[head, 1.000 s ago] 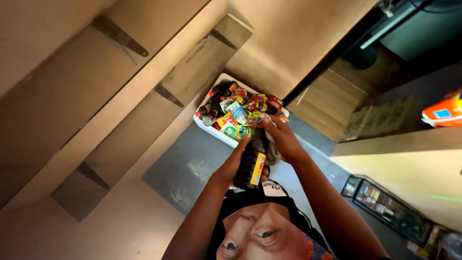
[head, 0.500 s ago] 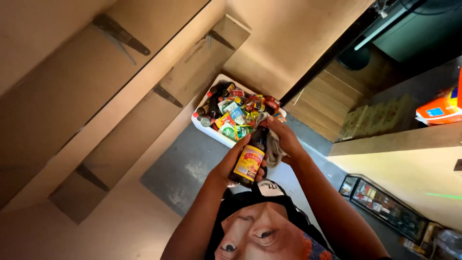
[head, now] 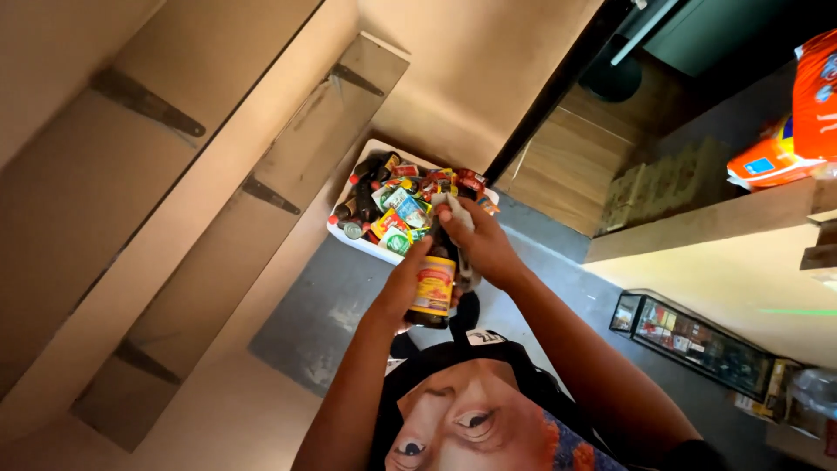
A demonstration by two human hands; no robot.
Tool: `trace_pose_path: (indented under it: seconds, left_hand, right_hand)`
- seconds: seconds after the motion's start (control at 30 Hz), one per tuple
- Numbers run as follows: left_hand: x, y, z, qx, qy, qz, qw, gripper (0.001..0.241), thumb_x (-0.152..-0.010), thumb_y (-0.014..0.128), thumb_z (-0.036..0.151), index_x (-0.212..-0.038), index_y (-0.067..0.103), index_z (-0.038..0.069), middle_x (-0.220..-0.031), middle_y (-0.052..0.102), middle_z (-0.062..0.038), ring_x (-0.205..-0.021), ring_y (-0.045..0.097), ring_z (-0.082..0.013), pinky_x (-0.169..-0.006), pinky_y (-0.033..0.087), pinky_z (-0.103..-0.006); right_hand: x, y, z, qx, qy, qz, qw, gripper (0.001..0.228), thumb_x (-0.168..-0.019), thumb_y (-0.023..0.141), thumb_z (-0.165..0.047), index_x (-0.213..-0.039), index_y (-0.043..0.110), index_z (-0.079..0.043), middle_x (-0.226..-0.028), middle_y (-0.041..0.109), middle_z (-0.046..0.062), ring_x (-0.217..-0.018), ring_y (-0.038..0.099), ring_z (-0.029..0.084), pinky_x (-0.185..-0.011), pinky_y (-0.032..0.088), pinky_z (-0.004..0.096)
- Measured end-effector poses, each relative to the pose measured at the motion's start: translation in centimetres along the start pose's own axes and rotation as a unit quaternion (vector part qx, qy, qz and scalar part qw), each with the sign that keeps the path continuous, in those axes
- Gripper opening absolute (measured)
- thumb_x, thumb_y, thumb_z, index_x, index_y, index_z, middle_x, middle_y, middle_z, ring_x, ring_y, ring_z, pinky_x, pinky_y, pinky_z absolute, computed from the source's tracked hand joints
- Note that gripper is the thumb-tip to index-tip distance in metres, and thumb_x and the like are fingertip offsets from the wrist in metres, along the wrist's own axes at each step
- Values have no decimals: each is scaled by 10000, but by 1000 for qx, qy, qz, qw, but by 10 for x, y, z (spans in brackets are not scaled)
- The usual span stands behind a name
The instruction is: Clean and organize various bottled sauces and packaged items onto shelves.
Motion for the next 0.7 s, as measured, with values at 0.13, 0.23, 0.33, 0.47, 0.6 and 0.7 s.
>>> trace_pose_path:
  seconds: [0.13,0.23,0.33,0.47,0.6,0.7]
  left_hand:
    - [12,15,5,33,-20,-19,999,695,-925,507,694,-1092,676,41,-832,743,-145,-637,743,-244,-595,630,-381]
    - [-8,6,-4,-8,12,4,1000,716,-951,538,695,-1038,679,-1,-845,733,-146,-651,746,-227,-587,617,-351]
    - [-6,-2,32,-72,204,137,967,555,-957,630,593,-1147,655,72,-906,671,-104,-709,648,-190,-623,534,-344]
    - [43,4,80,-250,352,342,835,528,-925,663,488,-1189,656,31,-1005,722,-87,-906,667,-186,-826,532,-343]
    - [66,25,92,-263,520,279,763,531,-953,712,445,-1234,599,9,-1084,662,-102,-1006,641,-202,-917,527,-356]
    - [89,47,96,-318,617,262,671,535,-978,749,432,-1261,546,27,-1125,577,-97,-1032,581,-209,-958,504,-362]
  right_hand:
    - [-11,12,25,-52,26,-78,995,478,-994,552,-460,-1294,634,-96,-1045,710,30,-946,640,113,-840,526,297]
    - [-14,27,18,-119,-64,-121,983,527,-1135,471,-490,-1211,657,-2,-1073,706,65,-968,615,132,-885,528,305]
    - [-6,18,2,-83,-65,-12,994,525,-1086,461,-483,-1292,681,-52,-1081,699,38,-982,596,107,-884,515,289]
    - [7,33,27,-125,11,-61,990,493,-1054,452,-463,-1333,604,-86,-1144,688,11,-1042,623,96,-916,506,294]
    - [12,57,56,-374,181,-115,902,409,-1044,484,-416,-1239,631,-87,-1055,711,85,-921,687,207,-802,553,392]
    - [16,70,66,-424,235,-156,861,377,-1053,506,-382,-1236,651,-86,-1079,718,71,-923,711,182,-833,587,357]
Point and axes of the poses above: each hand's wrist, its own x-axis away from the middle knuckle, its own y-axis out of the palm, z = x × y, the point moved 9 cm from there along -x, towards the middle knuckle
